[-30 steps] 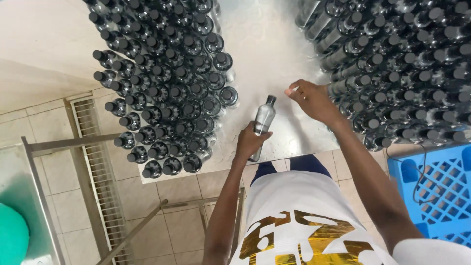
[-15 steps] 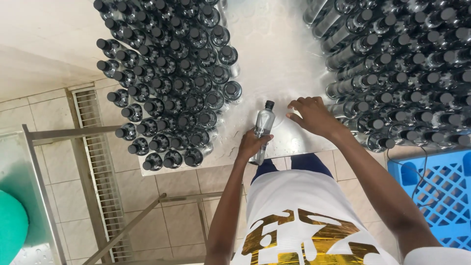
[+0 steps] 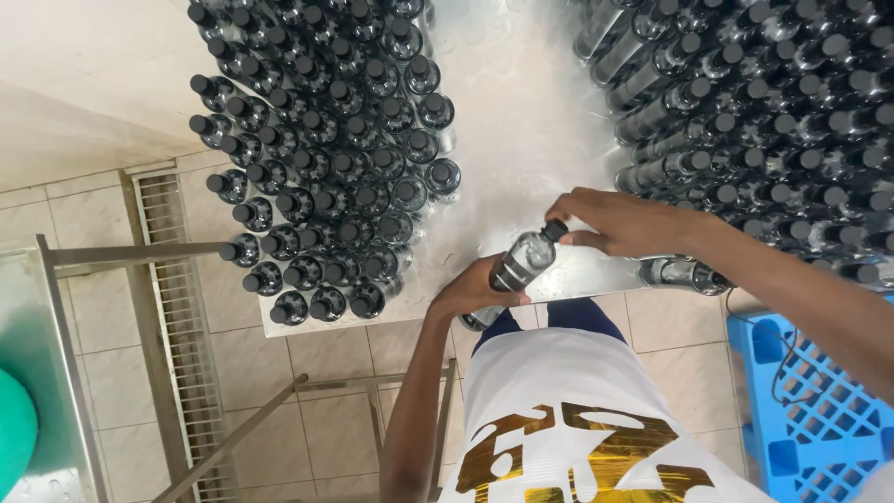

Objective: Manually screwing caps onto plastic bottles and organizing them on a production table.

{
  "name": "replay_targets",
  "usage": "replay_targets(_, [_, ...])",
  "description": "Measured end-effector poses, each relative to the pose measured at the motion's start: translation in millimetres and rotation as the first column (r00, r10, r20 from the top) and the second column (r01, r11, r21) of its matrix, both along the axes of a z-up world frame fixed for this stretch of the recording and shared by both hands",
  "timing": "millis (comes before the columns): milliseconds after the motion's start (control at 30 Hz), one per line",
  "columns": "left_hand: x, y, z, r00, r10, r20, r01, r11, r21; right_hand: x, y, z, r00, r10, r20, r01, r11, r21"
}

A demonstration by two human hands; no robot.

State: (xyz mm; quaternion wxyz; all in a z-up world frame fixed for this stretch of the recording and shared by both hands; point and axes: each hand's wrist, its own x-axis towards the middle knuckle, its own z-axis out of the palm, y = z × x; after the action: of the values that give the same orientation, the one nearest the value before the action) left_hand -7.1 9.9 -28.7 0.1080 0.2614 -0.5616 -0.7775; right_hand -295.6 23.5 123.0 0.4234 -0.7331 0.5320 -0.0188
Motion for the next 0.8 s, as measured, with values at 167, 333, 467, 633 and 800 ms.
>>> replay_targets(167, [-0.1, -7.9, 44.1, 0.961, -0.142, 0.239, 0.189, 0.964, -0.186, -18.5, 24.8, -63.6, 0.986, -0.145, -0.084, 0.157, 0.973, 0.171])
replay_targets(333, [-6.9, -7.4, 66.9, 0.84, -0.095, 0.534, 0.347, 0.851, -0.395, -11.7, 45.8, -108.9, 0.759, -0.629, -0.167, 0.605, 0.587, 0.537])
replay_targets(467, [4.3, -6.4, 78.5, 0.889, -0.142, 0.435, 0.29, 0.911, -0.295, 9.4, 45.1, -36.1, 0.906, -0.397, -0.147, 0.421, 0.88, 0.22])
replay_targets(633, [20.2, -6.9, 54.0, 0.957, -0.281, -0.066, 0.281, 0.96, -0.02, 2.4, 49.4, -47.1, 0.955, 0.121, -0.272, -0.271, 0.733, -0.625])
replay_targets(800, [2.4, -6.4, 61.8, 0.678, -0.509, -0.531, 0.667, 0.729, 0.152, 22.7, 42.2, -11.6, 0.857, 0.426, -0.289, -0.399, 0.195, -0.896])
